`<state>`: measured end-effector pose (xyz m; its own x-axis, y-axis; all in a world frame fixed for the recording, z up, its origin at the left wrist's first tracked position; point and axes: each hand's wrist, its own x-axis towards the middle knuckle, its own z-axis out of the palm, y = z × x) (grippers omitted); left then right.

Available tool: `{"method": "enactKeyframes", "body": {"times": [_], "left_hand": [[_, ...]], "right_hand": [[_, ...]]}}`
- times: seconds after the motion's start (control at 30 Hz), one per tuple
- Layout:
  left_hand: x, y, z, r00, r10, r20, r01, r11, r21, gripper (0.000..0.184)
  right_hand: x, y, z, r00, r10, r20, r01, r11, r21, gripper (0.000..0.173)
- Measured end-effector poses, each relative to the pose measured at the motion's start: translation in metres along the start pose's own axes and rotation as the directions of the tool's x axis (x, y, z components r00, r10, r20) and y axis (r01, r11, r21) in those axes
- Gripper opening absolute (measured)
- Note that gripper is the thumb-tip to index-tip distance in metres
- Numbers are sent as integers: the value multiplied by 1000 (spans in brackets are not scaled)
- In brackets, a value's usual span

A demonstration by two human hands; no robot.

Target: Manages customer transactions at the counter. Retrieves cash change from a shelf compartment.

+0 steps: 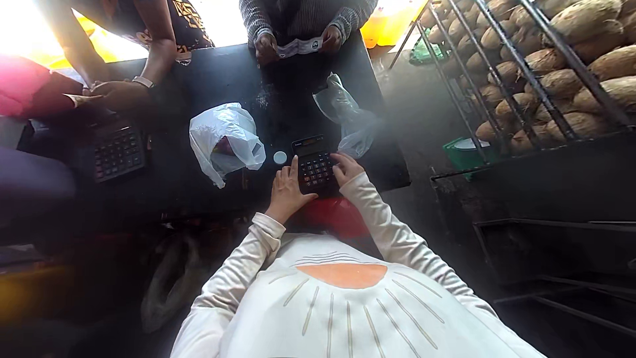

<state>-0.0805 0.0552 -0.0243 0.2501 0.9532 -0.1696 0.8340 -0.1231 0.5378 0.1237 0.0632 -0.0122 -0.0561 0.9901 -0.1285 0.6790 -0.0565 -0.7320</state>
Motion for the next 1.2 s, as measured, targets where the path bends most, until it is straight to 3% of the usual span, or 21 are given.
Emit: {"method": "enactKeyframes", "body": {"times": [0.1, 0.17, 0.23, 0.37, 0.47, 0.73, 0.87, 0.93, 1.07, 1.2], "left_hand": [[5, -29, 9, 983, 155, -98, -160, 986, -51, 114], [6, -38, 13, 969, 204, -136, -215, 974, -72, 109], [6, -42, 17, 958, 230, -172, -246, 966, -76, 100], [6, -45, 21, 939, 245, -241, -269, 960, -73, 83], [5, -43, 19, 944, 235, -232, -259, 963, -78, 82], [7, -43, 21, 944, 236, -230, -260, 962, -83, 80], [7, -44, 23, 943, 228, -244, -252, 965, -69, 81], [8, -43, 24, 939, 230, -255, -253, 965, -64, 80], [6, -41, 22, 932, 244, -269, -266, 963, -49, 80], [6, -42, 23, 933, 239, -269, -262, 964, -52, 80]], "right_hand": [[-39, -2, 34, 902, -391, -184, 356, 913, -197, 19], [-52, -13, 53, 875, -458, -156, 410, 873, -264, 22], [-50, -17, 64, 901, -426, -85, 383, 872, -305, 27], [-43, -20, 63, 907, -409, -98, 360, 876, -322, 28], [-43, -16, 56, 904, -396, -161, 334, 889, -313, 27], [-25, -21, 42, 954, -290, -76, 258, 923, -287, 33], [-36, 11, 34, 894, -336, -296, 233, 913, -335, 33], [-42, 21, 30, 913, -309, -267, 203, 911, -360, 30], [-51, -1, 14, 955, -226, -193, 146, 922, -360, 30], [-49, -6, 27, 925, -301, -232, 196, 900, -388, 38]]}}
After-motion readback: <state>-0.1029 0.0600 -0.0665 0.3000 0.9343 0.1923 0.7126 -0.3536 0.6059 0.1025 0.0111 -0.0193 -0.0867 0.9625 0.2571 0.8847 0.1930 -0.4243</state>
